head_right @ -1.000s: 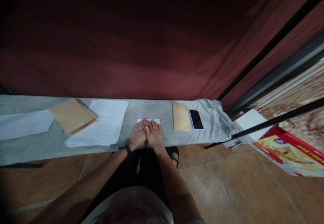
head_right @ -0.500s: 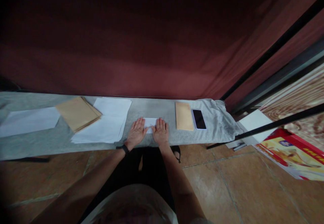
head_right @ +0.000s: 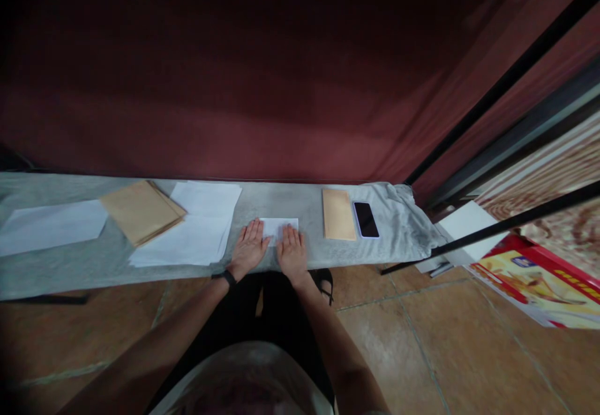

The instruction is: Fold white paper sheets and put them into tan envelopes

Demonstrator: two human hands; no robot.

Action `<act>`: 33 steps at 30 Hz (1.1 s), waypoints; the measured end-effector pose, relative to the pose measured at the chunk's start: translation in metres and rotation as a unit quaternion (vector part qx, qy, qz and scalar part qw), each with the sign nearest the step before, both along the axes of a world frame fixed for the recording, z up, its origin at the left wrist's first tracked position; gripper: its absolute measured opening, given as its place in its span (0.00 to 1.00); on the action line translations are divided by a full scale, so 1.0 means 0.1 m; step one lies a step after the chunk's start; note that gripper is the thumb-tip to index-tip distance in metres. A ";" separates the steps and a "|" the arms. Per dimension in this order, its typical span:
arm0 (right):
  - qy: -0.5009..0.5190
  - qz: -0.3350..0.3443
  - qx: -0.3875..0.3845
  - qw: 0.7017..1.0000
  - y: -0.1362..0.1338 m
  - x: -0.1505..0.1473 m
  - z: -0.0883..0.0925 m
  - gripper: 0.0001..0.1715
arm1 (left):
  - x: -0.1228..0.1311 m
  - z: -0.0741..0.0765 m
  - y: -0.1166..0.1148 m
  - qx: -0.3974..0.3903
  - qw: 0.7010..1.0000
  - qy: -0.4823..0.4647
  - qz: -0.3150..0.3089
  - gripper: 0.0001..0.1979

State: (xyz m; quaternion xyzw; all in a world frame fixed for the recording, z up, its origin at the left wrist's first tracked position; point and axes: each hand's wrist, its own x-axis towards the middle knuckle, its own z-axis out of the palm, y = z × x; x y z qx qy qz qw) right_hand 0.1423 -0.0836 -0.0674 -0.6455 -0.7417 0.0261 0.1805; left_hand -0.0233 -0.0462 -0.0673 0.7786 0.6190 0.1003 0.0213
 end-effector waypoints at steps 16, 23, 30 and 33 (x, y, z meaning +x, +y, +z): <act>-0.088 0.148 -0.059 0.983 -0.19 0.72 0.08 0.35 | -0.12 0.03 -0.14 -0.003 1.000 -0.002 -0.001 0.33; -0.049 0.136 -0.053 0.988 0.03 0.47 0.20 0.33 | -0.07 0.07 -0.16 -0.005 1.000 -0.016 0.020 0.31; -0.001 0.066 -0.027 0.997 0.16 0.06 -0.02 0.30 | 0.16 0.10 -0.13 -0.056 0.997 -0.030 -0.046 0.28; 0.007 0.051 -0.025 0.998 0.22 0.07 -0.04 0.29 | 0.23 0.10 -0.10 -0.055 0.996 -0.026 -0.061 0.29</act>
